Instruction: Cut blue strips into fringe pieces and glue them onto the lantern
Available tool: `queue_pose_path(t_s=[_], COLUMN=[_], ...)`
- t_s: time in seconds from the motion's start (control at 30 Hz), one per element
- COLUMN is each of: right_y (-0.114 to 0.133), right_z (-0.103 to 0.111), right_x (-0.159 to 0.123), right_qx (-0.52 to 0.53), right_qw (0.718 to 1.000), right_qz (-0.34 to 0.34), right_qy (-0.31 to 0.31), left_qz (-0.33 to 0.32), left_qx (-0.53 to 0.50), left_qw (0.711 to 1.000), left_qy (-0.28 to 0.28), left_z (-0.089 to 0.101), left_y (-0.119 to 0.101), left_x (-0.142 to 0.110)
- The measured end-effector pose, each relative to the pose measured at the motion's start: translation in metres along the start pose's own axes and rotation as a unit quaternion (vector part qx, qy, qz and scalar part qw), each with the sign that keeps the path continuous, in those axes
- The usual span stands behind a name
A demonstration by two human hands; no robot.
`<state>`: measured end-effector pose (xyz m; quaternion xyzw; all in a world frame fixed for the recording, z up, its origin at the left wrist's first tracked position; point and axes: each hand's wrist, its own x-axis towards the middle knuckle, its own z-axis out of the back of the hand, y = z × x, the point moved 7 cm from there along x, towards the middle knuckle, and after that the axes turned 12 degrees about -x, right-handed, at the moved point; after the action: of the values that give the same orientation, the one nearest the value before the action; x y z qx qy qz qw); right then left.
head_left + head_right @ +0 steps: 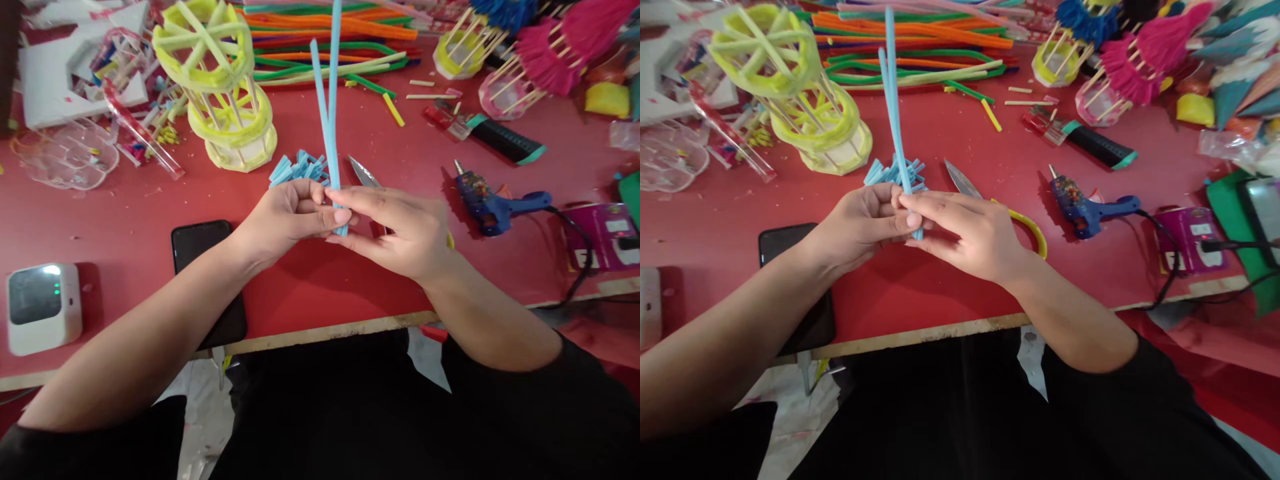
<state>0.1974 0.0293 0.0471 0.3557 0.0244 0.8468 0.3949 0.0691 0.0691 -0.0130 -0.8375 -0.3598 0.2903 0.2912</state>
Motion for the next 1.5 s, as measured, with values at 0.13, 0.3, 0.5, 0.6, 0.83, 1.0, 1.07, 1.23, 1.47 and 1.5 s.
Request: queue_pose_path(t_s=[0.13, 0.3, 0.5, 0.6, 0.83, 1.0, 1.07, 1.23, 1.47, 1.5], right_y=[0.000, -0.011, -0.015, -0.012, -0.019, -0.034, -0.036, -0.025, -0.035, -0.036], right_z=[-0.001, -0.009, -0.006, -0.004, -0.011, -0.023, -0.030, -0.041, -0.030, -0.027], right_x=[-0.001, -0.008, -0.008, -0.005, -0.007, -0.011, -0.011, -0.008, -0.009, -0.010], right_qx=[-0.002, 0.054, 0.039, 0.036, 0.133, 0.368, 0.435, 0.532, 0.401, 0.373], right_qw=[1.000, 0.996, 0.995, 0.997, 0.981, 0.889, 0.843, 0.767, 0.831, 0.843], right_qz=[0.007, -0.061, -0.087, -0.069, -0.134, -0.272, -0.311, -0.311, -0.377, -0.384], right_qy=[-0.003, 0.031, 0.013, 0.016, 0.052, 0.037, 0.056, 0.179, 0.080, 0.055], left_qz=[-0.023, -0.046, -0.036, -0.025, -0.058, -0.026, 0.015, 0.101, 0.046, 0.021], left_qx=[0.005, 0.007, 0.024, 0.054, 0.074, 0.045, 0.044, 0.032, 0.048, 0.056], left_qw=[1.000, 0.999, 0.999, 0.998, 0.995, 0.998, 0.998, 0.991, 0.997, 0.998], left_qy=[0.006, 0.001, -0.007, -0.001, 0.026, 0.026, 0.043, 0.078, 0.039, 0.029], left_z=[0.002, 0.003, 0.006, 0.008, 0.004, -0.002, -0.006, -0.012, -0.007, -0.006], left_y=[-0.001, -0.004, -0.003, -0.002, -0.006, -0.004, 0.001, 0.011, 0.005, 0.002], left_x=[0.002, 0.001, 0.002, 0.003, 0.003, 0.000, -0.002, -0.007, -0.003, -0.003])
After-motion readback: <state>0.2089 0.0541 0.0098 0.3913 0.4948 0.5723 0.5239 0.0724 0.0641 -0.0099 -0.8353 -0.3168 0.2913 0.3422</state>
